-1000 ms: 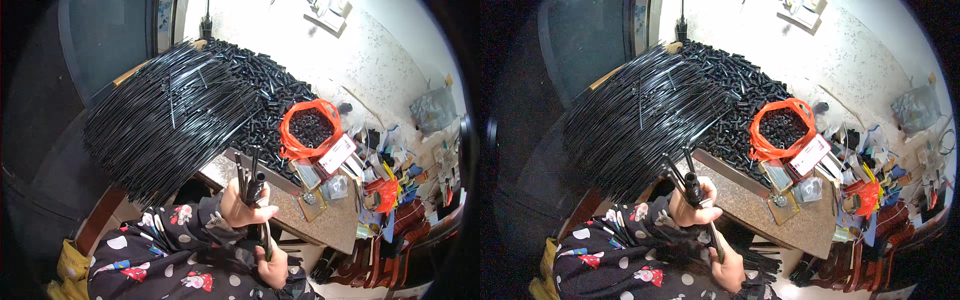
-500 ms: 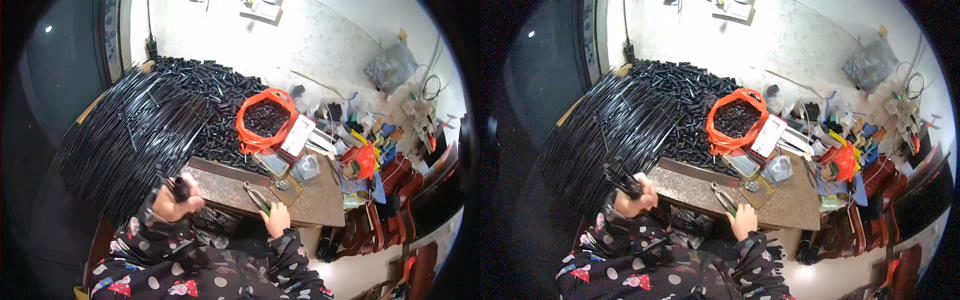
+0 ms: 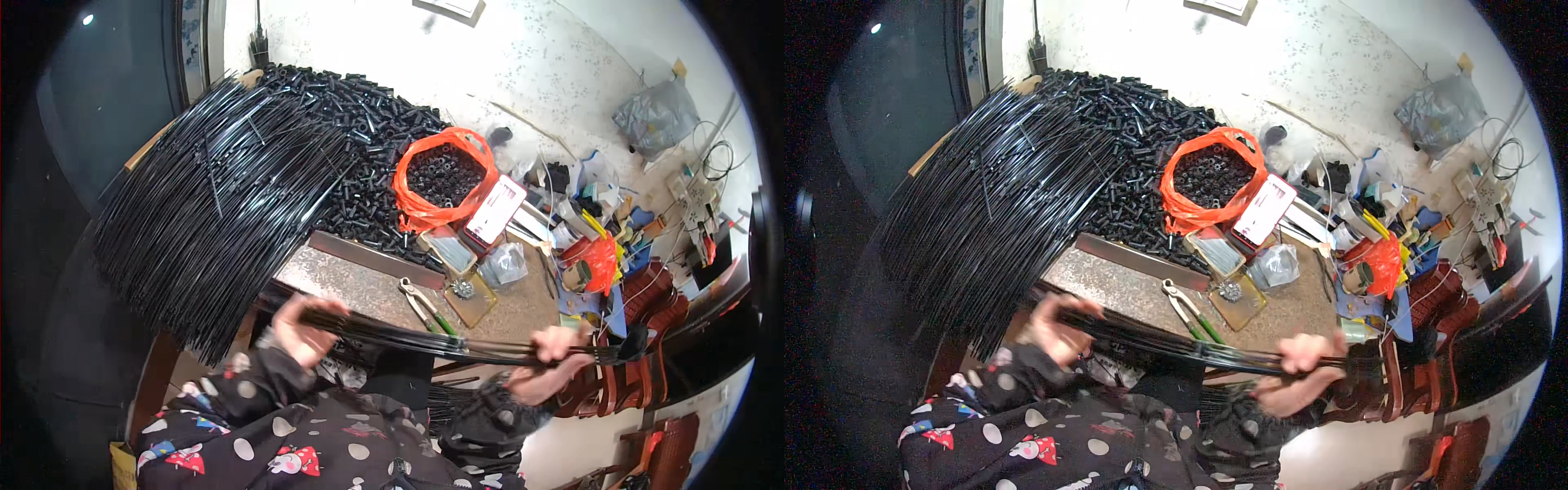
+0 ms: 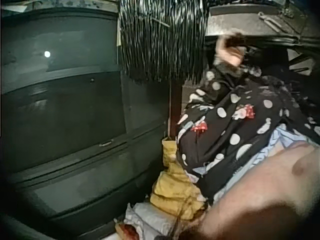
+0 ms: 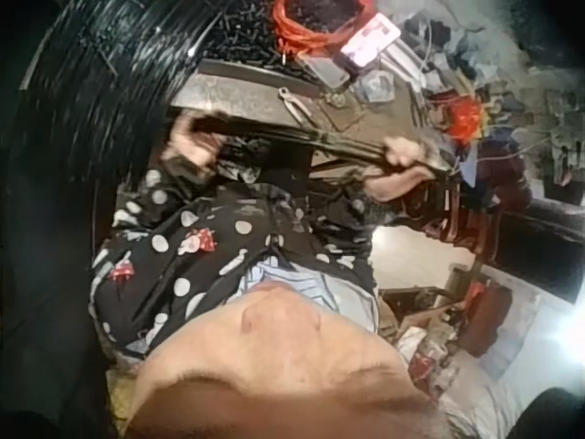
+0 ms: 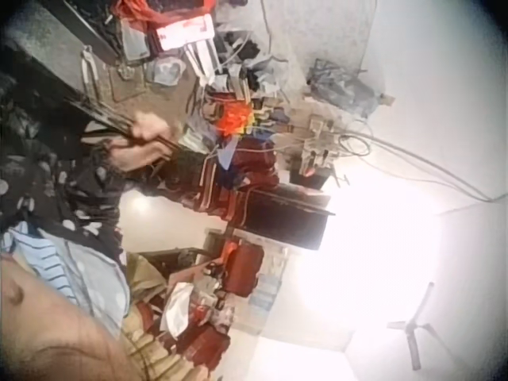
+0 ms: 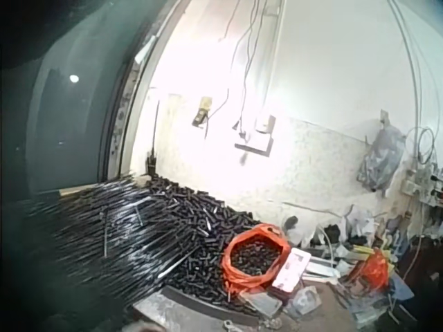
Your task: Assembling small plastic components onto black cables at a production workstation.
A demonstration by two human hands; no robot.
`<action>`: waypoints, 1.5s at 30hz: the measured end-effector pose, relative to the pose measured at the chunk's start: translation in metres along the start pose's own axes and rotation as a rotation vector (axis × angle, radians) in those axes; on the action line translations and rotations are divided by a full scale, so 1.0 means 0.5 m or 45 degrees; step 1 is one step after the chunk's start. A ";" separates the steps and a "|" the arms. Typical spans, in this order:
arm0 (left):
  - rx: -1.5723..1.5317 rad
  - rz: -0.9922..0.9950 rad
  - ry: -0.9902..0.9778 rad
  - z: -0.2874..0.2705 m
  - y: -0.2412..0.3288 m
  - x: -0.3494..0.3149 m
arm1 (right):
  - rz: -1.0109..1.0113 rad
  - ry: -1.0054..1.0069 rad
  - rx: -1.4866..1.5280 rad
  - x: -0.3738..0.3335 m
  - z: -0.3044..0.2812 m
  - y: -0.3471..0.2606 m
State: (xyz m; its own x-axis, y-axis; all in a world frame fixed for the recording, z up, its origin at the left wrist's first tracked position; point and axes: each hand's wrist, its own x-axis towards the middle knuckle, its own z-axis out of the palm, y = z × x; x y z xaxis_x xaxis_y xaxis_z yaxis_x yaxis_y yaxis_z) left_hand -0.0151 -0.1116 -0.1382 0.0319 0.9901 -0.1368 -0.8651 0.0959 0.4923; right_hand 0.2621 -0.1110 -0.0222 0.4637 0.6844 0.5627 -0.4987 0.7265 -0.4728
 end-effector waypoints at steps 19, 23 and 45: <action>1.295 0.416 -0.627 0.223 0.028 0.055 | 0.920 -0.361 -0.365 -0.071 0.078 0.133; 1.393 0.588 -0.480 0.228 0.006 0.053 | 0.929 -0.395 -0.361 -0.059 0.066 0.138; 2.900 0.223 -0.546 0.261 -0.113 0.714 | 1.062 0.053 -0.282 0.047 -0.073 0.236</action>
State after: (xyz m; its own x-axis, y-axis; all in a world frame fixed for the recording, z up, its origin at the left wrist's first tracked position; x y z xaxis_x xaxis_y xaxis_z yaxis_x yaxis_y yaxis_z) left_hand 0.1105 0.2496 -0.1027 0.3754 0.9264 -0.0276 0.8767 -0.3453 0.3350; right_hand 0.2408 -0.0073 -0.0894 0.0384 0.9980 -0.0506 -0.5360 -0.0221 -0.8439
